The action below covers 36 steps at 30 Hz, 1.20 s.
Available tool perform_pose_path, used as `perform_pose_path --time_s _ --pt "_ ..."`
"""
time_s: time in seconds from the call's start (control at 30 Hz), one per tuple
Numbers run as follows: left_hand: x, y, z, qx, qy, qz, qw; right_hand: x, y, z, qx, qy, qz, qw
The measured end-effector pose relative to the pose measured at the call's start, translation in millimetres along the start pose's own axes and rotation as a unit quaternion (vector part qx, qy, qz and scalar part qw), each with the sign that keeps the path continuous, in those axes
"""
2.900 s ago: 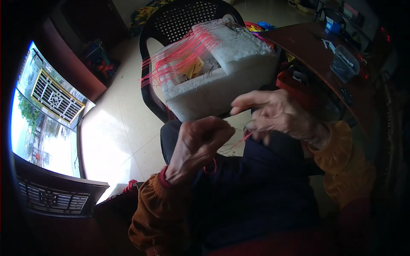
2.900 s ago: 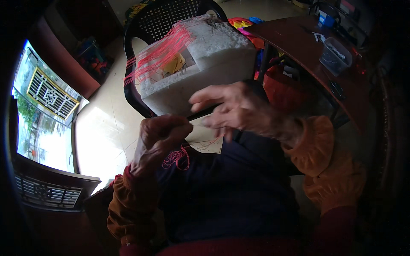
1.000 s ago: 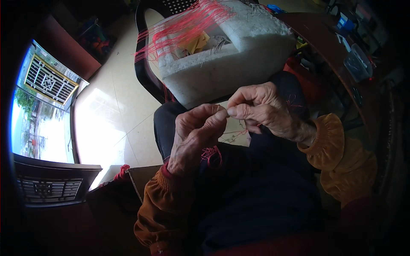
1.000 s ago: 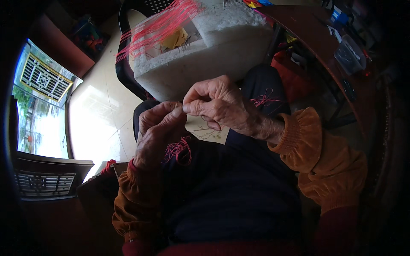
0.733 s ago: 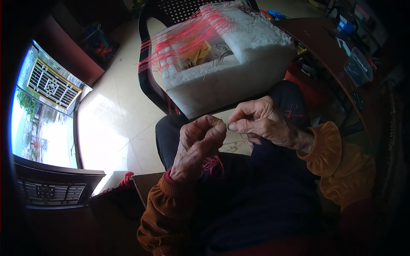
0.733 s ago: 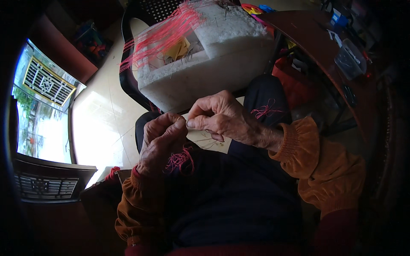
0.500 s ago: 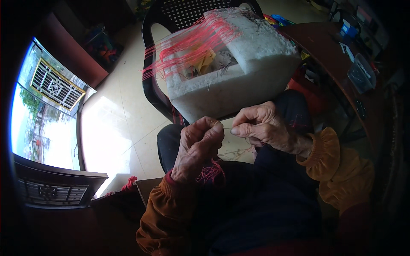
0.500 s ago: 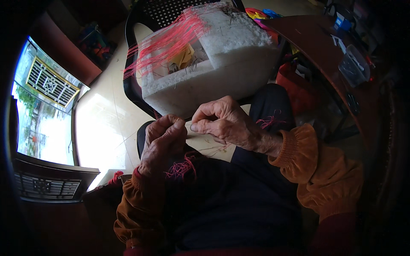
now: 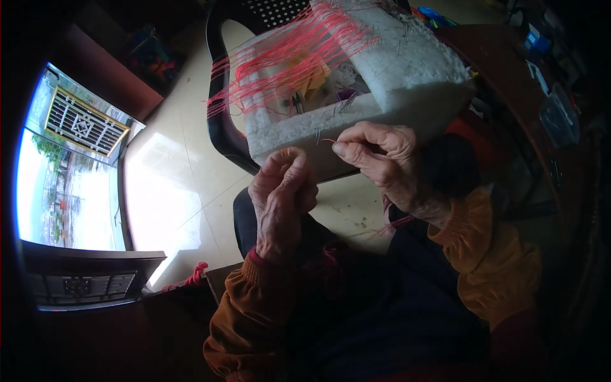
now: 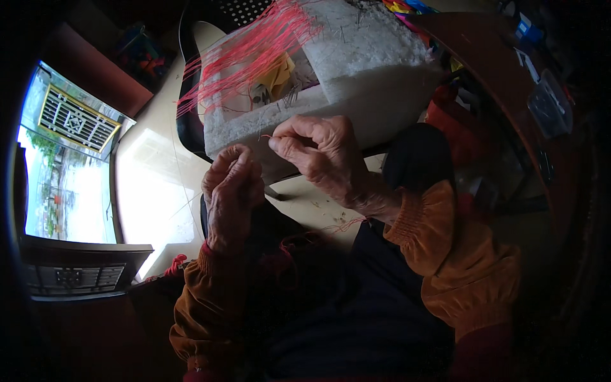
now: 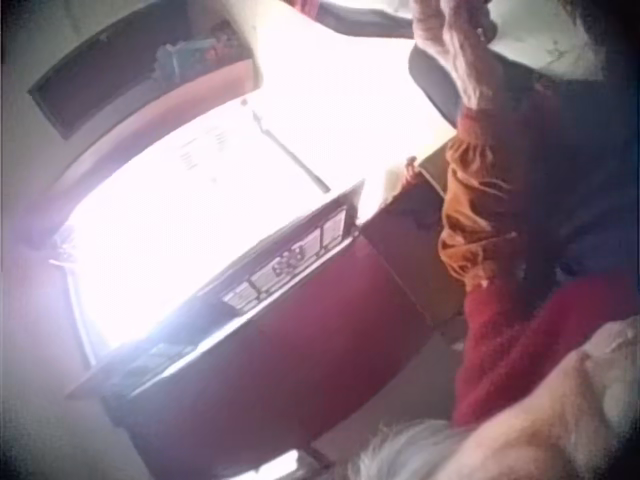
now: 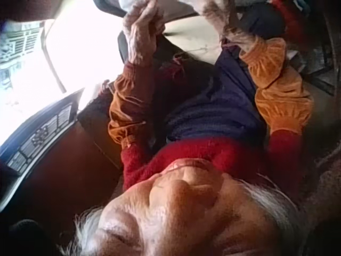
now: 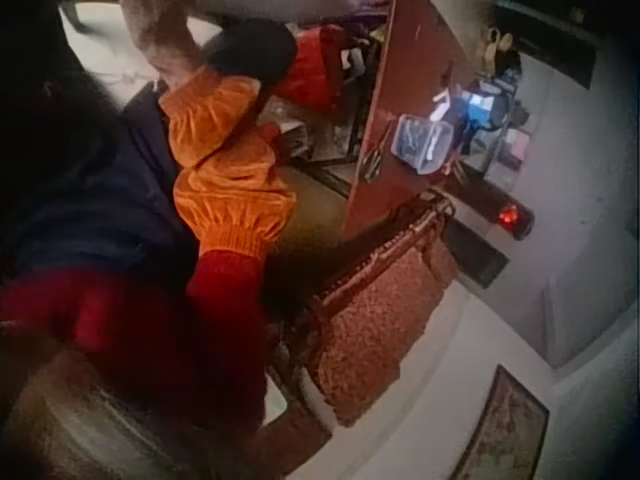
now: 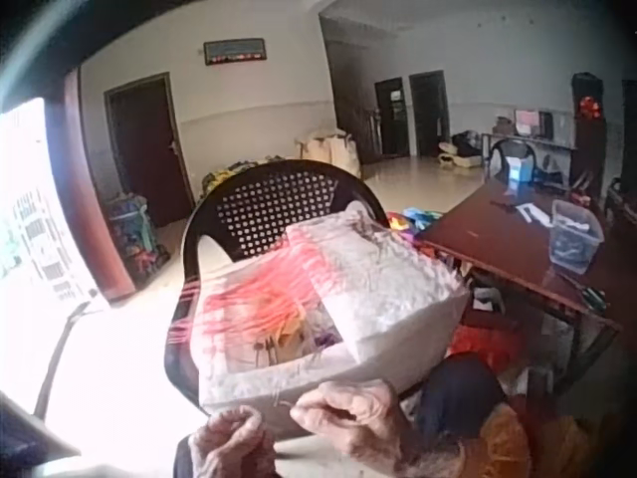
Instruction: Thread pink string through a foam block component for assembly.
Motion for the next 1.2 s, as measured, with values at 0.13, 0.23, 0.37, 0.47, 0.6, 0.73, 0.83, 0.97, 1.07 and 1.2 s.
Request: perform_pose_path --time_s 0.13,0.23,0.37,0.47,0.6,0.73,0.83,0.97,1.07,1.2 --pt "-2.1 4.7 -4.4 0.024 -0.014 -0.008 1.0 3.6 -4.6 -3.6 0.011 0.028 0.003 1.0" --pt "-3.6 4.2 -8.2 0.009 -0.036 -0.01 0.999 7.2 -4.7 -4.6 0.007 0.035 0.0 0.999" --pt "2.6 -0.1 -7.4 0.008 -0.06 -0.029 0.998 6.5 -5.1 -4.3 -0.004 0.049 0.0 0.999" --pt "3.4 -2.8 -5.9 0.016 -0.053 -0.049 0.997 3.1 -3.6 -3.7 0.0 0.065 -0.001 0.998" --pt "4.6 -5.8 -6.5 0.004 -0.052 -0.06 0.997 -3.1 -2.7 -4.5 0.002 0.121 0.031 0.992" --pt "3.4 -5.1 -8.4 0.006 -0.035 -0.061 0.997 -1.4 -2.7 -5.3 0.012 0.146 0.047 0.988" --pt "4.4 -5.5 -9.9 0.007 -0.035 -0.061 0.997 -3.0 -6.3 -6.2 0.017 0.197 0.079 0.977" --pt "4.8 -7.4 -12.7 -0.008 -0.042 -0.065 0.997 -2.1 -8.3 -6.8 0.004 0.206 0.078 0.975" --pt "5.8 -7.8 -12.7 -0.016 -0.047 -0.072 0.996 -4.0 -10.4 -3.8 -0.004 0.204 0.08 0.976" --pt "5.4 -8.1 -12.8 -0.023 -0.048 -0.077 0.996 -4.8 -10.5 -4.3 -0.01 0.21 0.082 0.974"
Point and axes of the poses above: each hand's wrist, its own z-axis away from the middle knuckle, its own y-axis out of the back of the hand, x = y × z, the point moved 7 cm from there along -z, towards the middle knuckle, and after that the axes turned 5 degrees about y, right-handed, at the moved point
